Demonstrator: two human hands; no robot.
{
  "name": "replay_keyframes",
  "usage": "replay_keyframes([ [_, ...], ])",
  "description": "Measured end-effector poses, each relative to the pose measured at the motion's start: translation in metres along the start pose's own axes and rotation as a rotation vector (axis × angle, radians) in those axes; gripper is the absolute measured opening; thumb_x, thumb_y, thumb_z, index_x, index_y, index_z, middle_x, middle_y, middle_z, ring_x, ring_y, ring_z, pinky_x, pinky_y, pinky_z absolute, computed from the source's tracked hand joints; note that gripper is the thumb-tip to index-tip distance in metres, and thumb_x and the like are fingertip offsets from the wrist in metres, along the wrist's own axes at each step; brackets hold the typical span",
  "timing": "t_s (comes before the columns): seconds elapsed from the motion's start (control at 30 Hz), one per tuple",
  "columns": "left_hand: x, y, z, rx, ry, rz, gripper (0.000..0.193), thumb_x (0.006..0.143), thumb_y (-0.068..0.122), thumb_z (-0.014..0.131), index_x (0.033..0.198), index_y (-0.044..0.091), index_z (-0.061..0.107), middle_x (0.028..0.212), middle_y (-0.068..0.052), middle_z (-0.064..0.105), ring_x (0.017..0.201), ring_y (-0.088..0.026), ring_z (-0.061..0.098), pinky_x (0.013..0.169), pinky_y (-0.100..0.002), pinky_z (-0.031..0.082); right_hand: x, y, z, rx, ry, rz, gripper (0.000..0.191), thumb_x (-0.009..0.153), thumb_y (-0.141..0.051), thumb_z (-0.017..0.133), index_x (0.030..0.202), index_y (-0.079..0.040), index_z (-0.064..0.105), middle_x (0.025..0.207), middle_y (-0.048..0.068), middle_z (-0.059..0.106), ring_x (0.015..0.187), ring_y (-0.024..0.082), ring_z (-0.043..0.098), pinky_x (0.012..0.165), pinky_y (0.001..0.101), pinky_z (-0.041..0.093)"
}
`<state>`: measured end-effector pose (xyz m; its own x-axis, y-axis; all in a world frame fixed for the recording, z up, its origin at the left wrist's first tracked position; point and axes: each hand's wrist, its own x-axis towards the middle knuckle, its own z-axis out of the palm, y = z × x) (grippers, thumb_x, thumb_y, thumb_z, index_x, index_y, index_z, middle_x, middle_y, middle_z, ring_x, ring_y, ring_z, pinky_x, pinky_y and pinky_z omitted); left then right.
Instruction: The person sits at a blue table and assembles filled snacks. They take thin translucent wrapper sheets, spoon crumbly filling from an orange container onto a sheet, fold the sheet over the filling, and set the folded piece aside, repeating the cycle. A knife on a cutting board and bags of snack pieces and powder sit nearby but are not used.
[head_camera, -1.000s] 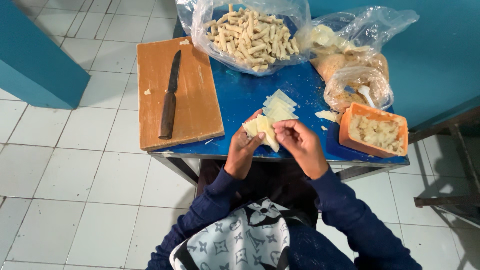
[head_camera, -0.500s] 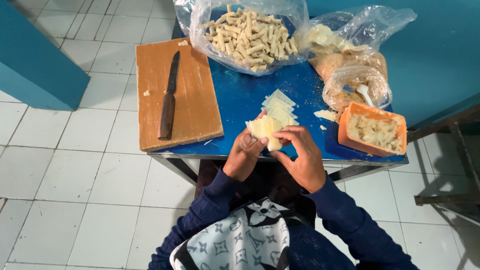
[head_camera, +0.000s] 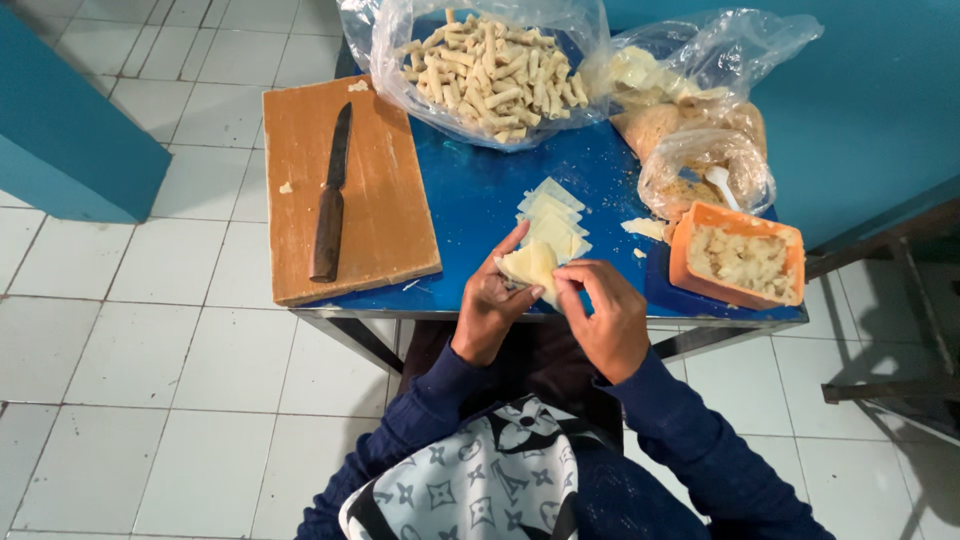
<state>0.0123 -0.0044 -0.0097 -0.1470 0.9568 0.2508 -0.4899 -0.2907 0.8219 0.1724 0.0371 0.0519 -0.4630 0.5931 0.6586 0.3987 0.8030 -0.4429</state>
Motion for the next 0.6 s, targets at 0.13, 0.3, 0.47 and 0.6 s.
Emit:
replay_keyframes([
  [0.13, 0.0, 0.0013, 0.0019, -0.012, 0.001, -0.02, 0.079, 0.091, -0.011, 0.067, 0.161, -0.002, 0.033, 0.138, -0.011, 0.061, 0.126, -0.015, 0.059, 0.108, -0.03, 0.047, 0.0028, 0.0025, -0.0046, 0.019, -0.005, 0.044, 0.012, 0.094, -0.001, 0.074, 0.104, -0.004, 0.069, 0.102, 0.01, 0.072, 0.088, 0.026, 0.073, 0.074, 0.034, 0.057],
  [0.3, -0.0002, 0.0041, 0.0053, 0.278, 0.033, 0.1, 0.071, 0.09, -0.011, 0.069, 0.156, -0.002, 0.042, 0.141, -0.01, 0.062, 0.122, -0.013, 0.061, 0.105, -0.027, 0.051, 0.0024, -0.0016, -0.0055, -0.032, -0.011, -0.072, 0.017, 0.09, -0.006, 0.077, 0.104, -0.003, 0.068, 0.102, 0.011, 0.071, 0.088, 0.028, 0.072, 0.073, 0.035, 0.056],
  [0.47, -0.003, 0.0075, 0.0085, 0.301, 0.055, 0.086, 0.071, 0.089, -0.01, 0.07, 0.155, -0.002, 0.044, 0.133, -0.008, 0.065, 0.116, -0.01, 0.061, 0.1, -0.025, 0.051, 0.0026, -0.0003, -0.0044, -0.074, 0.004, -0.078, 0.014, 0.093, -0.004, 0.076, 0.104, -0.005, 0.068, 0.102, 0.01, 0.071, 0.09, 0.028, 0.072, 0.074, 0.0343, 0.056],
  [0.6, -0.0016, 0.0067, 0.0103, 0.101, 0.035, 0.046, 0.073, 0.088, -0.01, 0.069, 0.155, 0.0, 0.043, 0.131, -0.005, 0.062, 0.118, -0.01, 0.06, 0.102, -0.025, 0.05, 0.0077, 0.0031, -0.0076, 0.104, -0.054, 0.142, 0.01, 0.093, -0.005, 0.076, 0.1, -0.005, 0.07, 0.101, 0.008, 0.073, 0.083, 0.022, 0.073, 0.072, 0.0321, 0.057],
])
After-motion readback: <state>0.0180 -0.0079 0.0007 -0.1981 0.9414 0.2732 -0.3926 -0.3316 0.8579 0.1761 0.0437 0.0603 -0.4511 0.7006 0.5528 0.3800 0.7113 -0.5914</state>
